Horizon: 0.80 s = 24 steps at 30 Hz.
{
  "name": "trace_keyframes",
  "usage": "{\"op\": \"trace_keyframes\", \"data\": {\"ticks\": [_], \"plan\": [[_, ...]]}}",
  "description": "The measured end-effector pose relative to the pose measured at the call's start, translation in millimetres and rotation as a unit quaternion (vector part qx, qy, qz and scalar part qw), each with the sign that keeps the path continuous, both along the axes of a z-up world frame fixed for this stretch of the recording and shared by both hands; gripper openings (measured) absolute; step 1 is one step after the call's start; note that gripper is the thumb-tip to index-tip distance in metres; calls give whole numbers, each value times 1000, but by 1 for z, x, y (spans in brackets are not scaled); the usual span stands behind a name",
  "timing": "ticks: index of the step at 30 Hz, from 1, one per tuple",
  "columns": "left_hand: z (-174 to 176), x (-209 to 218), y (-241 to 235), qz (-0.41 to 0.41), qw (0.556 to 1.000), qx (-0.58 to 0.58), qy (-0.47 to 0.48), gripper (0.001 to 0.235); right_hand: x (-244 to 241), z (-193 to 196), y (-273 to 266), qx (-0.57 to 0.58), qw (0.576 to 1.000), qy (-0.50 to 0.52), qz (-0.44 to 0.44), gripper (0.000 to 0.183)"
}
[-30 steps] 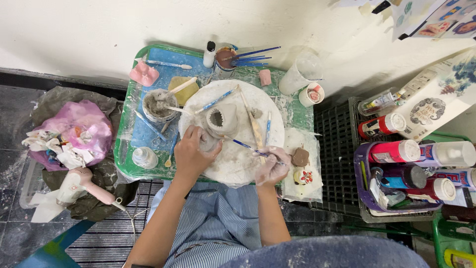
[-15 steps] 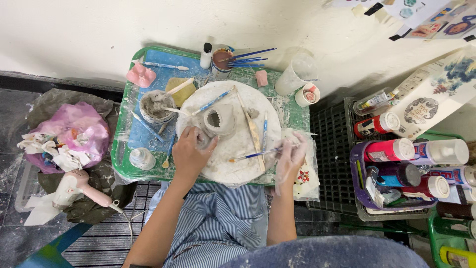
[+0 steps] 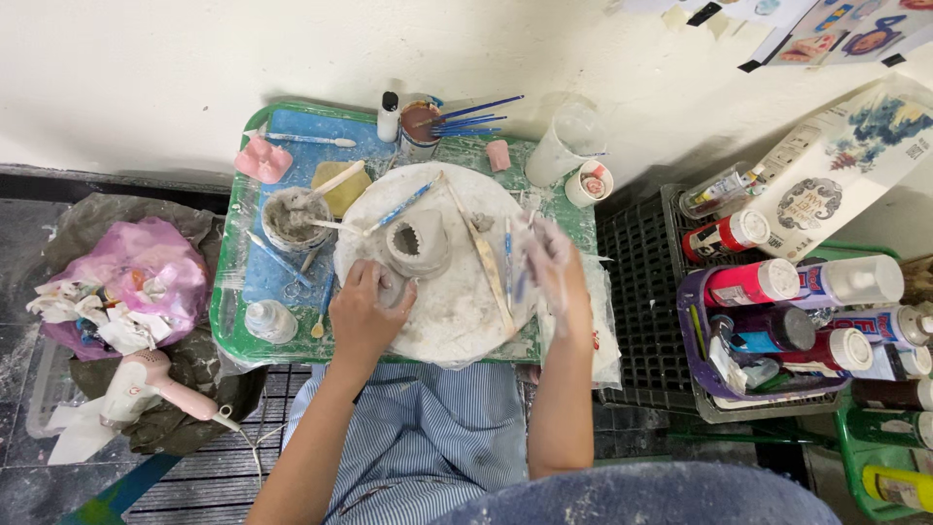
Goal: The person works with a small clay piece on a wooden bat, using a brush and their hands to shape and refine the clay into a spiked or tooth-like form.
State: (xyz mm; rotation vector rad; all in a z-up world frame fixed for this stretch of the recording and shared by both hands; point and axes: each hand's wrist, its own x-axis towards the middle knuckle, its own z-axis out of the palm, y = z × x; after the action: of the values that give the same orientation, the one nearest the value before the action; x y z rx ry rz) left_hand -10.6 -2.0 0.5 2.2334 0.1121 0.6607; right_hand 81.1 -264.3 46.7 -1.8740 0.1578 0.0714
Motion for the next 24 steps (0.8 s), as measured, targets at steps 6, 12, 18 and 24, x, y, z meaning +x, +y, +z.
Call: {"op": "trace_keyframes", "data": {"ticks": [6, 12, 18, 24], "plan": [[1, -1, 0, 0, 1000, 4, 3, 38, 54, 12, -26, -217, 966, -134, 40, 33], [2, 0, 0, -3, 1000, 5, -3, 37, 73, -24, -7, -279, 942, -174, 68, 28], [3, 1, 0, -5, 1000, 3, -4, 36, 79, 5, -41, -82, 988, -126, -47, 25], [3, 0, -1, 2, 1000, 13, 4, 38, 125, 41, -85, 65, 880, -394, -259, 26]]}}
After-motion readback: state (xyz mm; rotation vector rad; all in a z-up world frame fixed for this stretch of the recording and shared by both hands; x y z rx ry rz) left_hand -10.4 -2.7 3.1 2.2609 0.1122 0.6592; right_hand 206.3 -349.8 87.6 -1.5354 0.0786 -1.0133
